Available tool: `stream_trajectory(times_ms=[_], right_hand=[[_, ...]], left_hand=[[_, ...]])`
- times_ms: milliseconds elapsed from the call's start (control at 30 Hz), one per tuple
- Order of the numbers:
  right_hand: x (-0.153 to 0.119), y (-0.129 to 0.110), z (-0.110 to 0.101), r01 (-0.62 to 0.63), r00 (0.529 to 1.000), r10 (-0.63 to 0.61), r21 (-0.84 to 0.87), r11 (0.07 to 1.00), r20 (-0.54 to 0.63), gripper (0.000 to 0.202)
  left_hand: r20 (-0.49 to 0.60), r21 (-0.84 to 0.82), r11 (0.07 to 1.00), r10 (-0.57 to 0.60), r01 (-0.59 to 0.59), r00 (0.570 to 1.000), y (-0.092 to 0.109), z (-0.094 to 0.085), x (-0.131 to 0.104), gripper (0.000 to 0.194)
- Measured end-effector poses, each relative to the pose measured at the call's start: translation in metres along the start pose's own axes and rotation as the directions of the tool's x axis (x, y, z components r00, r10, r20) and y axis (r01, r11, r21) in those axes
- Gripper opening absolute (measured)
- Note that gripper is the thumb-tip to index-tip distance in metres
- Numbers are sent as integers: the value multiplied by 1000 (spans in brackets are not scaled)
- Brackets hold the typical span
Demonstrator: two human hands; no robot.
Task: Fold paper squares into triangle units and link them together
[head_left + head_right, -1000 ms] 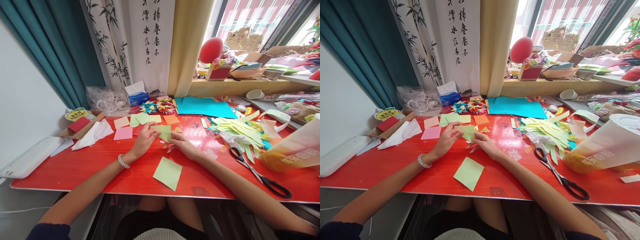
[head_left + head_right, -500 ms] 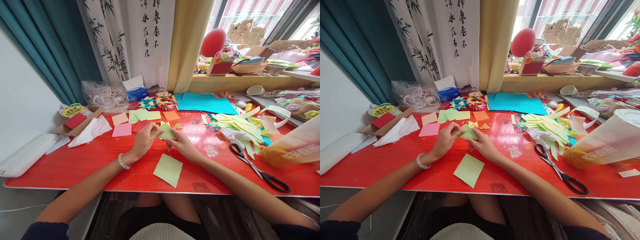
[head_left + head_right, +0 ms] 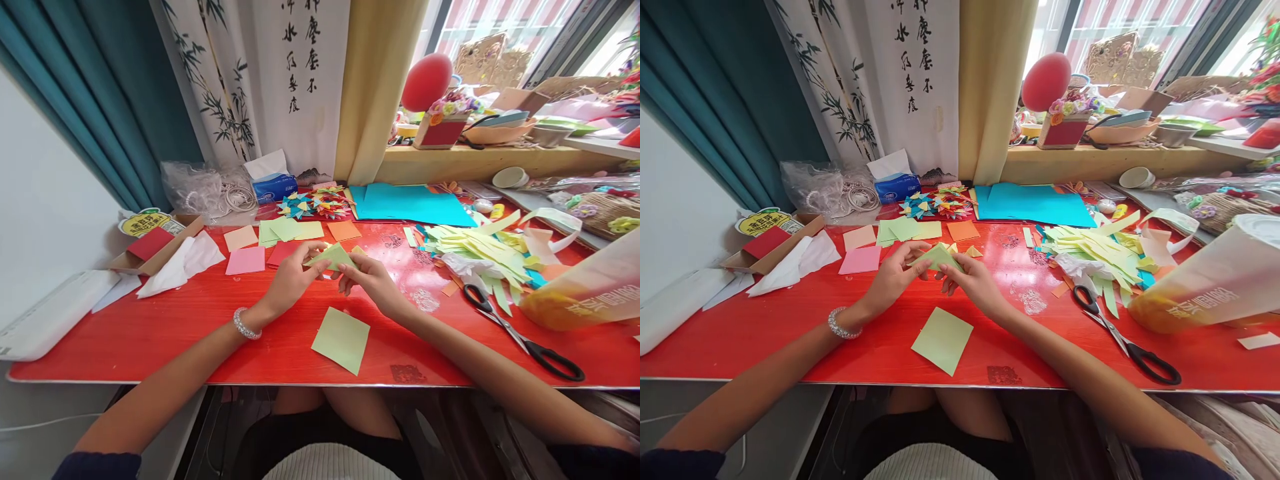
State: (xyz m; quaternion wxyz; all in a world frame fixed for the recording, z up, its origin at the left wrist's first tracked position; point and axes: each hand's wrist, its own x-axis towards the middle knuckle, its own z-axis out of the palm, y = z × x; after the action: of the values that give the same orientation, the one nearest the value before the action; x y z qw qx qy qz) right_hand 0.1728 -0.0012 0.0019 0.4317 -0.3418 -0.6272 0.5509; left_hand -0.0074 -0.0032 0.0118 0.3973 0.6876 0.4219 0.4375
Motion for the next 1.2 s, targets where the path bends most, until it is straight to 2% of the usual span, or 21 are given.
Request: stream_trajectory(times_ms=[233, 700, 933, 1200], right_hand=[[0, 0, -2, -2, 1000, 2, -20, 1000, 12, 27], [-1, 2, 0, -24, 1000, 24, -12, 1000, 3, 27], [-1, 4, 0, -30, 1000, 30, 3, 1000, 6, 26], [-2, 3, 1, -44, 999, 44, -13, 999, 4, 26]], left_hand=[[-10, -108, 994, -24, 23, 1000, -3, 0, 1, 36], [-11, -80, 997, -22, 21, 1000, -3, 0, 0, 29], [-28, -73, 995, -72, 70, 997, -3, 2, 1, 30], [-25, -95, 993, -72, 69, 997, -3, 3, 0, 28]])
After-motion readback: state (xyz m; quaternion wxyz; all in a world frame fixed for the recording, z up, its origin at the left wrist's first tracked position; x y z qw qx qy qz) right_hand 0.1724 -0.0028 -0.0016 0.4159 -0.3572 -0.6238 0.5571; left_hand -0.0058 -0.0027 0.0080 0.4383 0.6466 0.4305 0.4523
